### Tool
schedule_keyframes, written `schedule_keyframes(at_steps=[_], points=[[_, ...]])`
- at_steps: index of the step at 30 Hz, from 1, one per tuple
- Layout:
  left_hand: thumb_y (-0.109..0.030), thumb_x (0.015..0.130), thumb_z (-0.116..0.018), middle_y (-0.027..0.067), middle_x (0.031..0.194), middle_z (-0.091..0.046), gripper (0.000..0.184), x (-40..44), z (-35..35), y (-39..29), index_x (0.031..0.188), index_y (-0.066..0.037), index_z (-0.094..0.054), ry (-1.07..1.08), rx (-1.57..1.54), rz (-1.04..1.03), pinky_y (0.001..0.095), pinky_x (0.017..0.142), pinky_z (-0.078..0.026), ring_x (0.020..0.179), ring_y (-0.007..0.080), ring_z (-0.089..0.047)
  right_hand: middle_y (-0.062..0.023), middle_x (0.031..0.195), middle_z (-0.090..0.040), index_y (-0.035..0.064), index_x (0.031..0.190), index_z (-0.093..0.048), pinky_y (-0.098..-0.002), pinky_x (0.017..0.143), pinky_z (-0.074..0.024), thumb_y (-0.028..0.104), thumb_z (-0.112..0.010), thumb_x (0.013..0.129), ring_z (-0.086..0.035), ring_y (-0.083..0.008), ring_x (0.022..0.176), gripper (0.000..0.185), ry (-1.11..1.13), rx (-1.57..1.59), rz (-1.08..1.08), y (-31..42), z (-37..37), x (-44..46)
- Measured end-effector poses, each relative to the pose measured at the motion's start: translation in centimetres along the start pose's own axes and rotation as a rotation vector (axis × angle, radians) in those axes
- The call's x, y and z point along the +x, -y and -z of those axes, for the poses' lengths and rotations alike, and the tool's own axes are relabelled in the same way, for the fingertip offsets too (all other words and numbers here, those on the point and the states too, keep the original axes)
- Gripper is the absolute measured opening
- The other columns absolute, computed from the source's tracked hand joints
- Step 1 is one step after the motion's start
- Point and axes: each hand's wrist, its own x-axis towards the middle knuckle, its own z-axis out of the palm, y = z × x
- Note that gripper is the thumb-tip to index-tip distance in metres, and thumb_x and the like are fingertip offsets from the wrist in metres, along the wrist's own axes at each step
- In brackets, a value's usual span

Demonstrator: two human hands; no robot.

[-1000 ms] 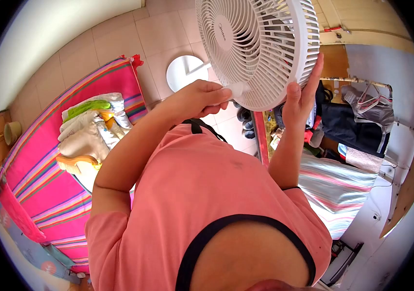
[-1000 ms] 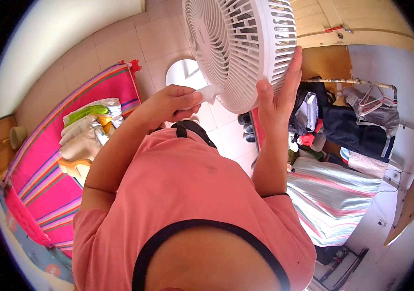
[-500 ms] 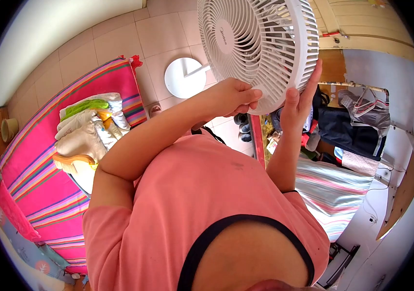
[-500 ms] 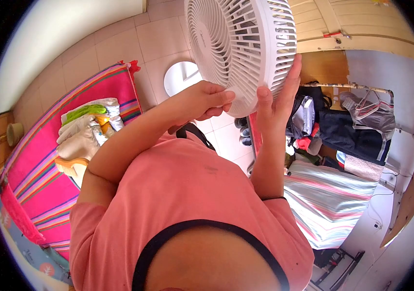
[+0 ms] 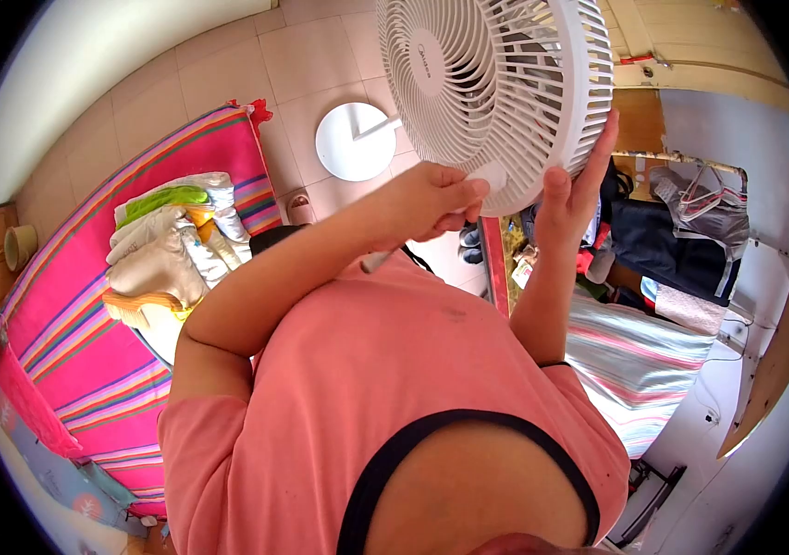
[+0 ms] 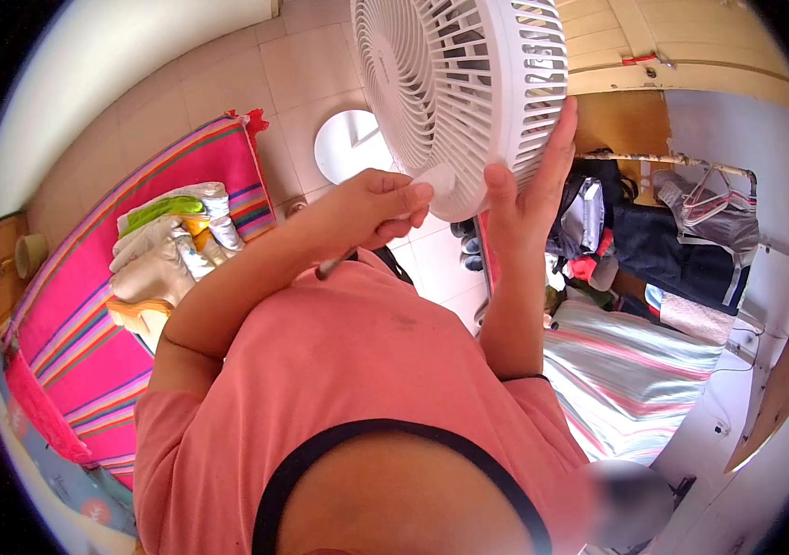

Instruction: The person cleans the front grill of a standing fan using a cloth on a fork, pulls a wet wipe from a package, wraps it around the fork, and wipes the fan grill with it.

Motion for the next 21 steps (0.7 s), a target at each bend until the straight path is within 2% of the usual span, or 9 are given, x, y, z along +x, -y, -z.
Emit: schedule_keyframes(at_steps=[3, 4, 5, 7, 8, 11, 14, 21], points=[[-0.044, 0.094, -0.053, -0.006, 0.057, -0.039, 0.04, 0.6, -0.1, 1.1, 0.079, -0.007, -0.059, -0.078, 0.076, -0.068, 0.0201, 0.045, -0.023, 0.049, 0.0028, -0.03, -0.0155, 0.146, -0.033, 0.0012, 0.149, -0.013, -0.0329, 0.106, -0.0293, 0.053, -0.053, 0.09, -0.039, -0.0227, 0.128, 0.088, 0.004, -0.022, 0.018, -0.5, 0.4, -0.1], [-0.043, 0.095, -0.053, -0.0055, 0.062, -0.044, 0.039, -0.5, 0.3, 0.1, 0.08, -0.007, -0.059, -0.045, 0.153, 0.004, 0.0197, 0.048, -0.027, 0.053, 0.0025, -0.034, -0.0155, 0.146, -0.032, 0.0013, 0.149, -0.012, -0.0328, 0.106, -0.0285, 0.054, -0.052, 0.091, -0.039, -0.0229, 0.128, 0.088, 0.009, -0.053, 0.048, -0.6, 0.5, 0.0], [-0.043, 0.095, -0.053, -0.0055, 0.062, -0.044, 0.039, -0.9, 0.9, 0.5, 0.08, -0.007, -0.059, -0.048, 0.151, -0.001, 0.0197, 0.048, -0.027, 0.053, 0.0025, -0.034, -0.0155, 0.146, -0.032, 0.0013, 0.149, -0.012, -0.0328, 0.106, -0.0285, 0.054, -0.052, 0.091, -0.039, -0.0229, 0.128, 0.088, 0.012, -0.052, 0.053, -0.6, 0.4, 0.2], [-0.04, 0.096, -0.053, -0.0056, 0.064, -0.046, 0.038, -1.0, 1.6, 2.7, 0.08, -0.005, -0.06, 0.099, 0.33, 0.068, 0.0194, 0.049, -0.029, 0.054, 0.0029, -0.036, -0.0156, 0.147, -0.032, 0.0015, 0.149, -0.012, -0.0329, 0.106, -0.0281, 0.055, -0.051, 0.09, -0.038, -0.0235, 0.129, 0.089, -0.007, 0.008, 0.009, -0.4, 0.5, 0.3], [-0.037, 0.096, -0.053, -0.0057, 0.064, -0.046, 0.037, -0.5, 1.8, 4.3, 0.08, -0.005, -0.06, 0.032, 0.274, 0.015, 0.0194, 0.05, -0.029, 0.055, 0.0029, -0.036, -0.0153, 0.147, -0.031, 0.0014, 0.149, -0.012, -0.0328, 0.106, -0.0282, 0.057, -0.05, 0.09, -0.037, -0.0236, 0.129, 0.09, 0.012, -0.009, -0.005, -0.5, 0.5, 0.3], [-0.038, 0.095, -0.053, -0.006, 0.061, -0.044, 0.038, -0.3, 2.2, 4.4, 0.08, -0.005, -0.06, 0.006, 0.159, -0.033, 0.0201, 0.05, -0.027, 0.055, 0.0032, -0.036, -0.0149, 0.147, -0.031, 0.0015, 0.149, -0.012, -0.0327, 0.106, -0.0282, 0.059, -0.051, 0.089, -0.037, -0.0234, 0.129, 0.091, 0.002, 0.012, 0.013, -0.2, 0.2, 0.5], [-0.041, 0.094, -0.053, -0.0055, 0.062, -0.044, 0.039, -1.1, 1.1, 1.6, 0.079, -0.005, -0.06, 0.025, 0.183, -0.018, 0.0206, 0.05, -0.028, 0.055, 0.0039, -0.035, -0.0144, 0.147, -0.03, 0.0019, 0.149, -0.012, -0.0323, 0.105, -0.028, 0.059, -0.051, 0.089, -0.037, -0.0232, 0.129, 0.091, -0.001, 0.02, 0.02, -0.6, 0.1, 0.2], [-0.043, 0.094, -0.052, -0.0041, 0.061, -0.044, 0.042, 0.5, -0.3, 0.8, 0.076, -0.006, -0.059, 0.035, 0.162, -0.05, 0.0214, 0.047, -0.027, 0.053, 0.0052, -0.035, -0.0149, 0.146, -0.03, 0.0026, 0.149, -0.012, -0.032, 0.105, -0.028, 0.06, -0.05, 0.089, -0.037, -0.0231, 0.128, 0.092, 0.0, 0.005, 0.005, 0.0, 0.0, 0.2]])
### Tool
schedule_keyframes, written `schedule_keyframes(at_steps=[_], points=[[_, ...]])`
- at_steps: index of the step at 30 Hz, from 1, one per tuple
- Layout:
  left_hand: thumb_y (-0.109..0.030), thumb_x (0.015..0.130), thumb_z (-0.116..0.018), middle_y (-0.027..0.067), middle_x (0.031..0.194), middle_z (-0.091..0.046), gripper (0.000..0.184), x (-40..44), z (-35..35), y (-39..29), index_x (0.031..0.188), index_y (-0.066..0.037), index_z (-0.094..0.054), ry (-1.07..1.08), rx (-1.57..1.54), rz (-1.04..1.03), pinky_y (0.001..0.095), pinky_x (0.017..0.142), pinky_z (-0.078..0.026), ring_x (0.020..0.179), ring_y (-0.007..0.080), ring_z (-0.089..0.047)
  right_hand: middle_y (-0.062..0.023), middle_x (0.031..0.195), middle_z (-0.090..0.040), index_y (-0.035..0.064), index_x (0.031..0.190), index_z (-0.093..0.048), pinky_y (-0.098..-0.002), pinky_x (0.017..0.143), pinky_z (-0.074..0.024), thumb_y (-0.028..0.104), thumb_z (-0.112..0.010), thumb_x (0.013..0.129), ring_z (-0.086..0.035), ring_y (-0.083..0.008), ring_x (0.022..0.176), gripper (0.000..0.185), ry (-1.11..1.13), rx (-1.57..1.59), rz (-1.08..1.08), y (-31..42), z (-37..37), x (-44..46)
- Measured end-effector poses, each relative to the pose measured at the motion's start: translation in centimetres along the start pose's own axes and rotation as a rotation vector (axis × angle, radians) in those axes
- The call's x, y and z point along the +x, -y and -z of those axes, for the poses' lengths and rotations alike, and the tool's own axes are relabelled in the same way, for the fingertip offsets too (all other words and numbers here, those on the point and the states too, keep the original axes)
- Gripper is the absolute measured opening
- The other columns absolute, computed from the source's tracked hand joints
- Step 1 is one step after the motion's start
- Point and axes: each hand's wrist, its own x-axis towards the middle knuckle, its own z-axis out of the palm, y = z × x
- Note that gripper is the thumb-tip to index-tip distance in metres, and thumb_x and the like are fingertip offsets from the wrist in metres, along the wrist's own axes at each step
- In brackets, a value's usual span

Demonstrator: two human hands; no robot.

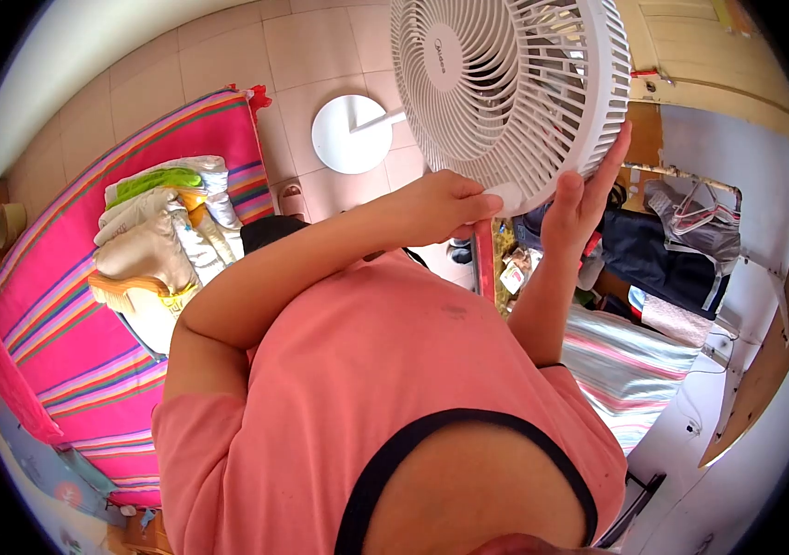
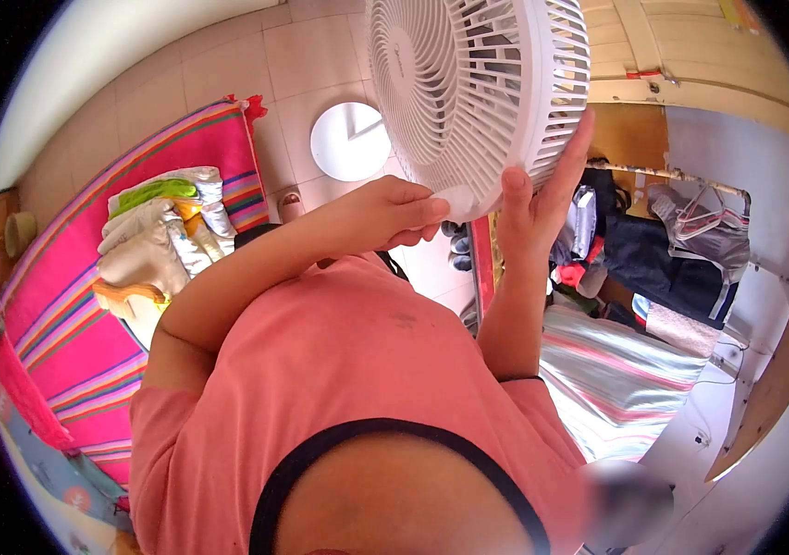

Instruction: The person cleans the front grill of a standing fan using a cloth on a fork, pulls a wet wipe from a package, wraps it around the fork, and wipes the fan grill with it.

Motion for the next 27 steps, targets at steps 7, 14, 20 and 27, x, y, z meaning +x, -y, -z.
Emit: schedule_keyframes(at_steps=[7, 14, 20, 27], points=[[-0.038, 0.093, -0.053, 0.0001, 0.059, -0.049, 0.039, 2.1, 0.3, -0.6, 0.074, -0.004, -0.06, -0.09, 0.071, -0.036, 0.0258, 0.047, -0.035, 0.051, 0.0101, -0.042, -0.0165, 0.147, -0.029, 0.0028, 0.149, -0.012, -0.0336, 0.106, -0.0277, 0.064, -0.048, 0.088, -0.036, -0.0245, 0.13, 0.094, -0.003, -0.05, 0.017, 0.0, 0.0, 0.0], [-0.041, 0.094, -0.054, -0.0044, 0.059, -0.041, 0.039, 0.8, -0.1, 0.5, 0.076, -0.006, -0.057, -0.009, -0.103, 0.029, 0.0218, 0.043, -0.026, 0.049, 0.004, -0.031, -0.017, 0.148, -0.028, 0.0013, 0.148, -0.015, -0.0348, 0.106, -0.0277, 0.063, -0.045, 0.09, -0.034, -0.0251, 0.131, 0.09, -0.021, -0.038, 0.014, 0.3, -0.2, 0.0], [-0.042, 0.092, -0.055, -0.0047, 0.058, -0.04, 0.039, 1.3, 0.2, 0.1, 0.075, -0.007, -0.058, -0.053, 0.008, -0.009, 0.0219, 0.045, -0.026, 0.049, 0.0049, -0.033, -0.0168, 0.147, -0.029, 0.0009, 0.148, -0.016, -0.0349, 0.107, -0.0276, 0.064, -0.045, 0.089, -0.035, -0.0254, 0.131, 0.091, -0.037, -0.027, 0.015, 0.6, -0.5, 0.0], [-0.039, 0.092, -0.055, -0.0042, 0.061, -0.044, 0.039, 0.0, 3.3, 2.2, 0.073, -0.006, -0.058, -0.008, 0.191, 0.066, 0.0225, 0.048, -0.029, 0.052, 0.005, -0.036, -0.017, 0.146, -0.03, 0.0001, 0.148, -0.015, -0.0348, 0.107, -0.0274, 0.065, -0.047, 0.088, -0.035, -0.025, 0.13, 0.094, -0.04, -0.021, 0.014, 0.2, -0.4, 0.3]])
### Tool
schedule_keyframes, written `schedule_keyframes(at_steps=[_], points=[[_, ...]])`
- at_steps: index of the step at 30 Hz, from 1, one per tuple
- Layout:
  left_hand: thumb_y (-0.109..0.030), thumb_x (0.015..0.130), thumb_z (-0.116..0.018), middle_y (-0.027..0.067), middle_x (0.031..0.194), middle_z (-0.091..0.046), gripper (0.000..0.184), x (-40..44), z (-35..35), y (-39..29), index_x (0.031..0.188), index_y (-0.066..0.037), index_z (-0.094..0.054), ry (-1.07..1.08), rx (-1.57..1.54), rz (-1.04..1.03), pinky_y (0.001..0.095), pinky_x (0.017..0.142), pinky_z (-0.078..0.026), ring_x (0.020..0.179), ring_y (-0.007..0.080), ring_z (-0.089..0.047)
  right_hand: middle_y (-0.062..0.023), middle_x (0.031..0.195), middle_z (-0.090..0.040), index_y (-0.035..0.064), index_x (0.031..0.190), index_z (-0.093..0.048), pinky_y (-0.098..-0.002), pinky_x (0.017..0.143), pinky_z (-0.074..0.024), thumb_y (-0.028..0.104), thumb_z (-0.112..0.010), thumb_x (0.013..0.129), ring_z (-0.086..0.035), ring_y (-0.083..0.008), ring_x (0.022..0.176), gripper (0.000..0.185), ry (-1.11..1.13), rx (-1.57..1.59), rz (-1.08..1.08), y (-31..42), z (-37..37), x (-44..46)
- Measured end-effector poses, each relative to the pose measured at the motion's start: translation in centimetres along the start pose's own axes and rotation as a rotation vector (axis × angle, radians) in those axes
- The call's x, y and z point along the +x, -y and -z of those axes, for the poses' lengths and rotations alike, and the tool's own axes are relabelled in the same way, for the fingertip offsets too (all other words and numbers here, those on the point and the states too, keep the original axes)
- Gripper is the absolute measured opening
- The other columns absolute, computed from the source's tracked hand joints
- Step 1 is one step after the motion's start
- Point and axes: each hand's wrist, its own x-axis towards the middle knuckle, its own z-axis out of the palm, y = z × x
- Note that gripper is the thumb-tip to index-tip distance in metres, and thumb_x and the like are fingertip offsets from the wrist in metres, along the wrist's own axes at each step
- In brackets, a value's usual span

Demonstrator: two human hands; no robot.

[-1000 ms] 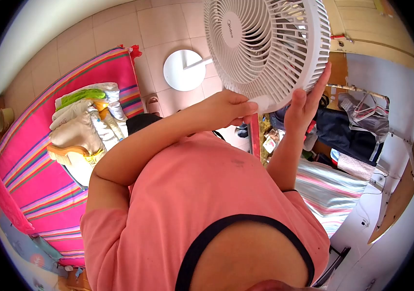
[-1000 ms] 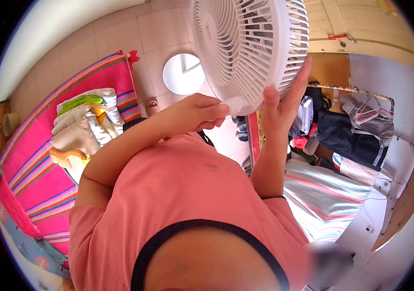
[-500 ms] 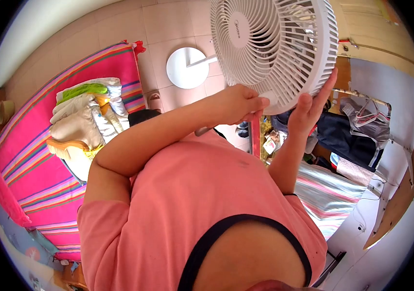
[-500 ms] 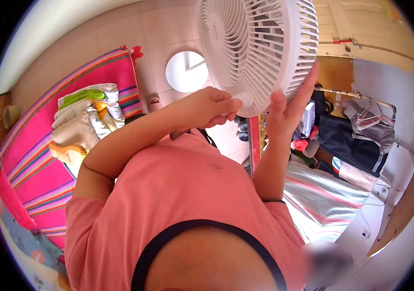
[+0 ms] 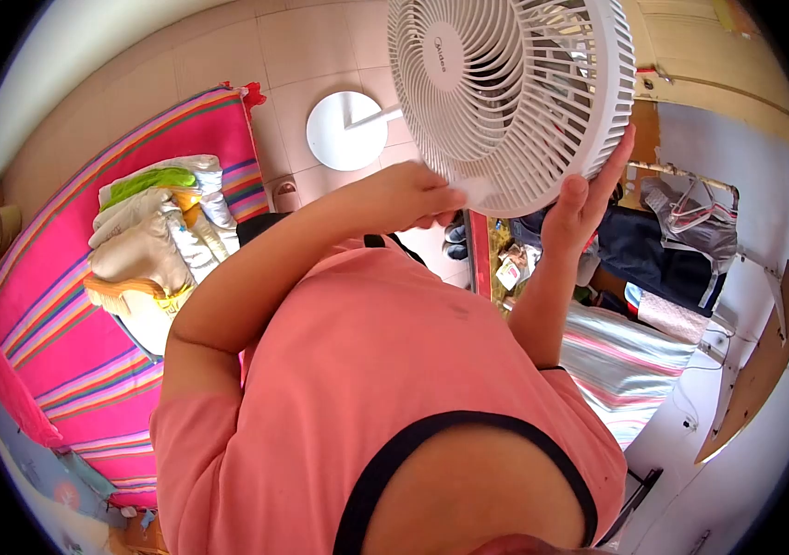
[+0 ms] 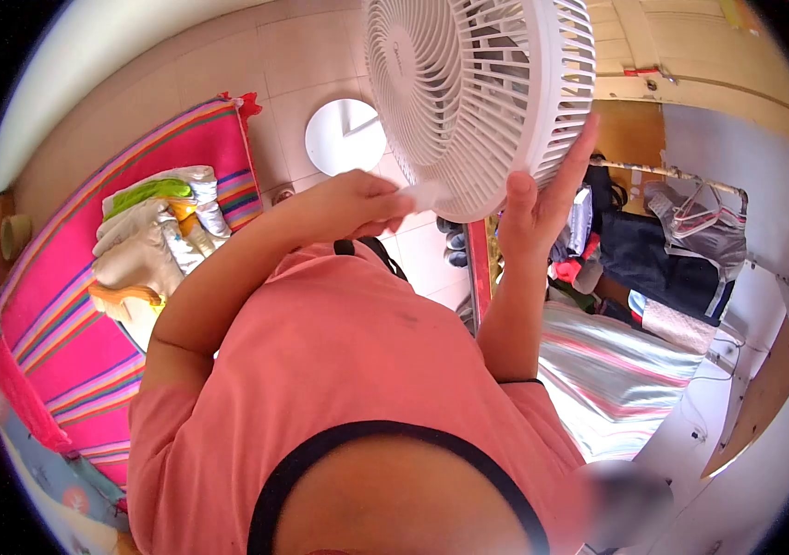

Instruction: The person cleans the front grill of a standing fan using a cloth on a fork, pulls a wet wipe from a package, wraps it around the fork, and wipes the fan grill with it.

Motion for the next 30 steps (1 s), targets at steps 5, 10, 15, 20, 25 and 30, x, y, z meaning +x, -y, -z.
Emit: schedule_keyframes(at_steps=[5, 10, 15, 20, 25, 30], points=[[-0.039, 0.095, -0.053, -0.005, 0.064, -0.046, 0.039, -0.3, -0.6, 2.2, 0.075, -0.006, -0.058, 0.073, -0.025, 0.055, 0.0216, 0.049, -0.029, 0.054, 0.004, -0.035, -0.0171, 0.146, -0.031, 0.0012, 0.149, -0.014, -0.0346, 0.106, -0.0282, 0.065, -0.047, 0.088, -0.037, -0.0247, 0.129, 0.093, 0.01, 0.008, 0.011, -0.2, 0.1, 0.2], [-0.04, 0.096, -0.052, -0.0054, 0.065, -0.046, 0.039, -1.1, -1.3, -0.8, 0.076, -0.006, -0.057, 0.077, -0.122, -0.085, 0.0207, 0.049, -0.027, 0.055, 0.003, -0.034, -0.0164, 0.146, -0.03, 0.0013, 0.149, -0.014, -0.0349, 0.106, -0.0289, 0.066, -0.046, 0.087, -0.037, -0.0246, 0.129, 0.095, 0.001, -0.014, -0.007, -0.2, 0.0, -0.2], [-0.039, 0.096, -0.051, -0.0057, 0.064, -0.044, 0.039, -0.9, -1.7, -1.3, 0.075, -0.007, -0.057, 0.027, -0.153, -0.08, 0.0213, 0.047, -0.025, 0.053, 0.003, -0.032, -0.0167, 0.146, -0.03, 0.0006, 0.149, -0.014, -0.035, 0.106, -0.0285, 0.067, -0.046, 0.087, -0.036, -0.0248, 0.13, 0.096, 0.004, -0.006, -0.021, 0.1, 0.0, -0.2], [-0.04, 0.095, -0.052, -0.0068, 0.057, -0.034, 0.039, -0.3, -0.5, -0.8, 0.074, -0.008, -0.055, -0.001, -0.249, 0.001, 0.0221, 0.045, -0.021, 0.05, 0.0037, -0.026, -0.017, 0.146, -0.031, 0.0004, 0.148, -0.014, -0.0349, 0.106, -0.0287, 0.067, -0.044, 0.088, -0.037, -0.0252, 0.129, 0.095, 0.005, -0.029, -0.009, 0.1, 0.1, -0.1], [-0.042, 0.094, -0.052, -0.006, 0.057, -0.038, 0.04, 0.5, -1.4, -1.8, 0.073, -0.008, -0.056, -0.015, -0.224, -0.066, 0.0218, 0.045, -0.022, 0.049, 0.0041, -0.028, -0.0174, 0.145, -0.031, 0.001, 0.148, -0.014, -0.0348, 0.105, -0.029, 0.066, -0.044, 0.089, -0.038, -0.0252, 0.128, 0.093, -0.005, 0.009, -0.011, 0.2, -0.2, -0.2], [-0.041, 0.091, -0.055, -0.0003, 0.061, -0.052, 0.04, 2.7, -1.0, -2.0, 0.075, -0.005, -0.061, -0.124, -0.084, -0.133, 0.0262, 0.05, -0.037, 0.055, 0.0086, -0.045, -0.0168, 0.146, -0.031, 0.002, 0.149, -0.014, -0.035, 0.105, -0.0295, 0.063, -0.045, 0.09, -0.039, -0.0254, 0.128, 0.091, 0.012, -0.047, 0.032, -0.2, -0.1, -0.5]])
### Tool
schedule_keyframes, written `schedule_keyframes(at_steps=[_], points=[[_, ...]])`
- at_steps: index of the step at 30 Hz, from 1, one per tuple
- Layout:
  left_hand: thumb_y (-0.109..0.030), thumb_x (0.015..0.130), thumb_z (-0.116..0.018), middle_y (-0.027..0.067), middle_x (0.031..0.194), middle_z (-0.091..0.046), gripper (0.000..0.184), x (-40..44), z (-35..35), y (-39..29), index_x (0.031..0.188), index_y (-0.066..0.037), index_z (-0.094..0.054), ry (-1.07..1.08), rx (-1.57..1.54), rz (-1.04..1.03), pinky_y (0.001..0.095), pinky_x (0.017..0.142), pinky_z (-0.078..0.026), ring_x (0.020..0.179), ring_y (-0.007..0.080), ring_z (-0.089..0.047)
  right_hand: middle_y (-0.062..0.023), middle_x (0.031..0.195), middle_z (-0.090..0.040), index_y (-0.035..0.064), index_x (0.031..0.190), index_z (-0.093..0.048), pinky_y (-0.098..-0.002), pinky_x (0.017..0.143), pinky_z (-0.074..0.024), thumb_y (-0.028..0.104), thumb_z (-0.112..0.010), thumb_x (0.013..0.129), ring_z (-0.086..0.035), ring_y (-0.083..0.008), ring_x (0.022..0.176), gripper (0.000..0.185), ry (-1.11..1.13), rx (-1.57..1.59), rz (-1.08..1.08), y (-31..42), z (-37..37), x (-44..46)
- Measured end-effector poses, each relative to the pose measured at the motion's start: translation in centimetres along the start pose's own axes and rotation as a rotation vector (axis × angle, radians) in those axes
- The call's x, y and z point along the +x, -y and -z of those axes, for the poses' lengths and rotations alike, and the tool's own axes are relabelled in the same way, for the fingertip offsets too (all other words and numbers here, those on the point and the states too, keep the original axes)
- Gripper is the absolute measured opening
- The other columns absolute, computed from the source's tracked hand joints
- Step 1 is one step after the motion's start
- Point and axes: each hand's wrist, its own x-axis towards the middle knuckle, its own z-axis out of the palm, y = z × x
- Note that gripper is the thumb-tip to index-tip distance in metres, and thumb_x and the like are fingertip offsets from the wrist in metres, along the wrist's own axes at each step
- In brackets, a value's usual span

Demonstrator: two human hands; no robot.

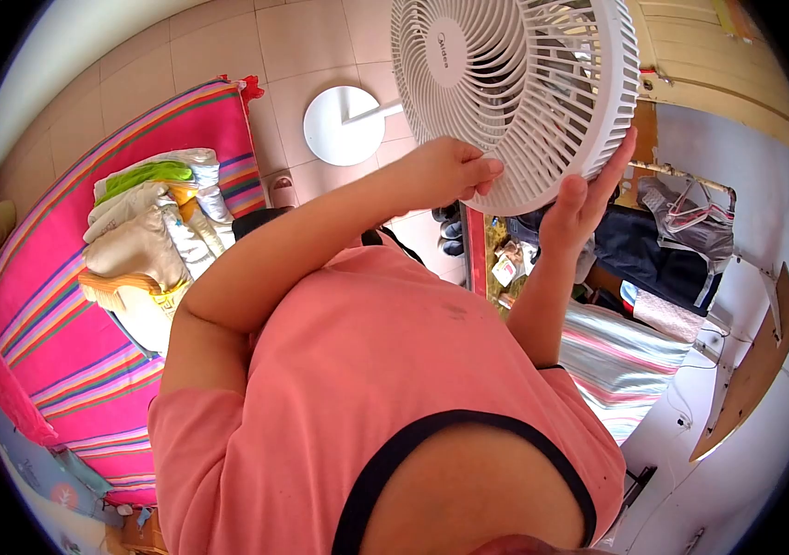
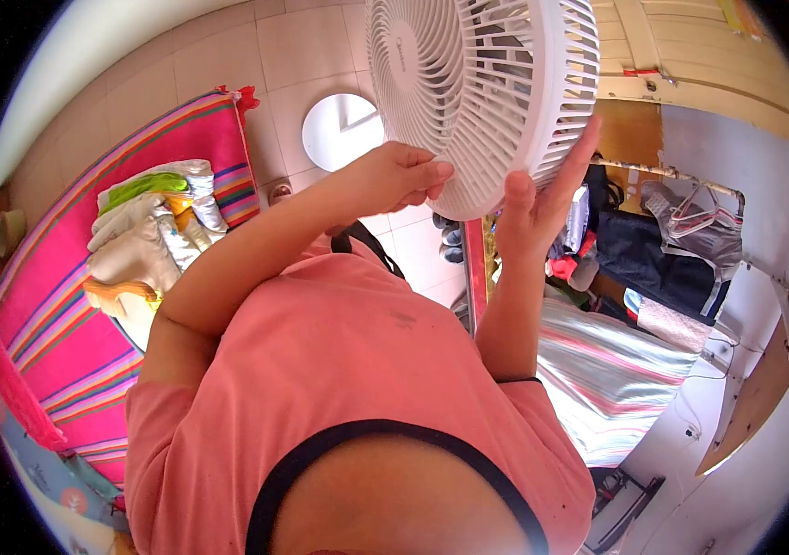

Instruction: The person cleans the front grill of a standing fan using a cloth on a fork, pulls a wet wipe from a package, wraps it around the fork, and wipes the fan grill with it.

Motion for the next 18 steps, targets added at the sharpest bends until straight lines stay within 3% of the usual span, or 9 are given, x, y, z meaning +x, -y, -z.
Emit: schedule_keyframes(at_steps=[3, 5, 9, 11, 14, 18], points=[[-0.04, 0.091, -0.056, 0.0003, 0.06, -0.052, 0.04, 0.8, 0.4, 0.0, 0.074, -0.004, -0.061, 0.032, 0.021, -0.019, 0.0267, 0.049, -0.038, 0.053, 0.009, -0.045, -0.0167, 0.146, -0.031, 0.0023, 0.149, -0.014, -0.0349, 0.105, -0.0291, 0.064, -0.046, 0.088, -0.037, -0.0252, 0.129, 0.092, -0.009, 0.0, -0.022, 0.0, 0.1, 0.2], [-0.037, 0.09, -0.058, -0.0009, 0.059, -0.052, 0.037, 0.7, 0.2, 0.0, 0.076, -0.003, -0.063, -0.123, 0.012, -0.036, 0.0261, 0.047, -0.037, 0.051, 0.0086, -0.044, -0.0168, 0.146, -0.031, 0.0023, 0.149, -0.014, -0.0349, 0.105, -0.029, 0.065, -0.046, 0.088, -0.037, -0.0252, 0.129, 0.093, -0.012, 0.016, -0.036, 0.2, 0.0, 0.3], [-0.031, 0.09, -0.058, -0.0016, 0.059, -0.052, 0.032, -0.3, -0.7, 0.2, 0.079, -0.002, -0.064, -0.159, -0.102, -0.065, 0.0244, 0.047, -0.036, 0.051, 0.0074, -0.044, -0.0168, 0.147, -0.03, 0.0025, 0.149, -0.014, -0.035, 0.106, -0.0288, 0.067, -0.047, 0.086, -0.036, -0.025, 0.13, 0.096, -0.009, 0.016, -0.029, 0.1, 0.0, 0.4], [-0.029, 0.094, -0.056, -0.002, 0.063, -0.05, 0.029, -0.5, -0.8, 0.2, 0.088, -0.002, -0.063, -0.052, -0.226, -0.018, 0.0202, 0.043, -0.027, 0.05, 0.0036, -0.035, -0.0169, 0.146, -0.03, 0.0023, 0.149, -0.014, -0.0351, 0.106, -0.0289, 0.067, -0.047, 0.087, -0.036, -0.025, 0.129, 0.095, -0.015, 0.019, -0.033, 0.0, 0.0, 0.3], [-0.028, 0.094, -0.055, -0.002, 0.065, -0.05, 0.028, -1.2, -1.6, -0.1, 0.089, -0.001, -0.064, 0.046, -0.319, 0.032, 0.0199, 0.043, -0.027, 0.048, 0.0038, -0.033, -0.0169, 0.146, -0.031, 0.002, 0.149, -0.015, -0.035, 0.105, -0.029, 0.067, -0.047, 0.087, -0.037, -0.0249, 0.129, 0.095, -0.023, 0.045, -0.042, 0.1, 0.0, 0.3], [-0.027, 0.092, -0.055, -0.0011, 0.059, -0.052, 0.031, -1.2, -1.6, 0.1, 0.084, 0.001, -0.066, 0.025, -0.347, 0.038, 0.0237, 0.046, -0.035, 0.052, 0.0069, -0.043, -0.0168, 0.146, -0.03, 0.0012, 0.148, -0.014, -0.0349, 0.106, -0.0287, 0.065, -0.047, 0.088, -0.037, -0.0245, 0.129, 0.094, -0.034, 0.04, -0.021, 0.0, 0.0, 0.2]])
